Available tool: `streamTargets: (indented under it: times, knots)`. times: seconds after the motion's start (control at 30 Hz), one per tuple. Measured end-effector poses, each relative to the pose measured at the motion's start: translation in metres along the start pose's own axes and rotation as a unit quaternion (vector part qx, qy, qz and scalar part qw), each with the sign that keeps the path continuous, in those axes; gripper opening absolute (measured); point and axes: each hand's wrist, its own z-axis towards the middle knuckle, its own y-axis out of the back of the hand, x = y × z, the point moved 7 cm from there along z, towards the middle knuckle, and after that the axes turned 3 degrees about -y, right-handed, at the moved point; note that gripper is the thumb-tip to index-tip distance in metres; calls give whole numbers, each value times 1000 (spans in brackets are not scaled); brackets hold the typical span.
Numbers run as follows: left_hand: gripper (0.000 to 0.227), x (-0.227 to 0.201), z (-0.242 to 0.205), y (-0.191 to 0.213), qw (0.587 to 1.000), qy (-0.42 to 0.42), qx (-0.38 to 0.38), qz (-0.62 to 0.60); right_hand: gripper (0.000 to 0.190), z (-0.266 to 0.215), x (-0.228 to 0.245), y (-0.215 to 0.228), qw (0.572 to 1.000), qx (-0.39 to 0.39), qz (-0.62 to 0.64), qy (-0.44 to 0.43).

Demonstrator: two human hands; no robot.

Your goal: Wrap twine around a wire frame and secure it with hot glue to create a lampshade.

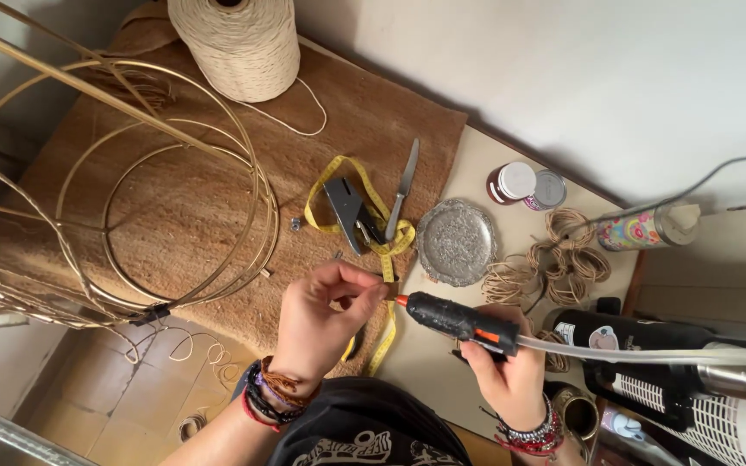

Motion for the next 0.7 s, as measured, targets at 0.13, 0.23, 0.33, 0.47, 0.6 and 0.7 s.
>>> streamTargets:
  times: [0.13,0.23,0.33,0.47,0.6,0.7]
  knots:
    - [7,7,0,-2,999,30,3,-11,37,-2,-10,1,1000,-5,1,-15]
    - [9,14,0,-6,997,51,7,-62,35,-1,-8,2,1000,-10,8,-10]
    - [9,17,0,-5,995,84,7,-61,37,2,-6,2,1000,-13,10,-13]
    - [10,16,-1,-4,996,65,9,-57,34,-1,-2,1,1000,5,-2,-3]
    - [10,12,-2,-4,997,60,14,-54,34,-4,-1,1,1000,19,-3,10]
    - [10,12,-2,-4,998,50,8,-41,33,-5,-2,1,1000,8,-6,-9]
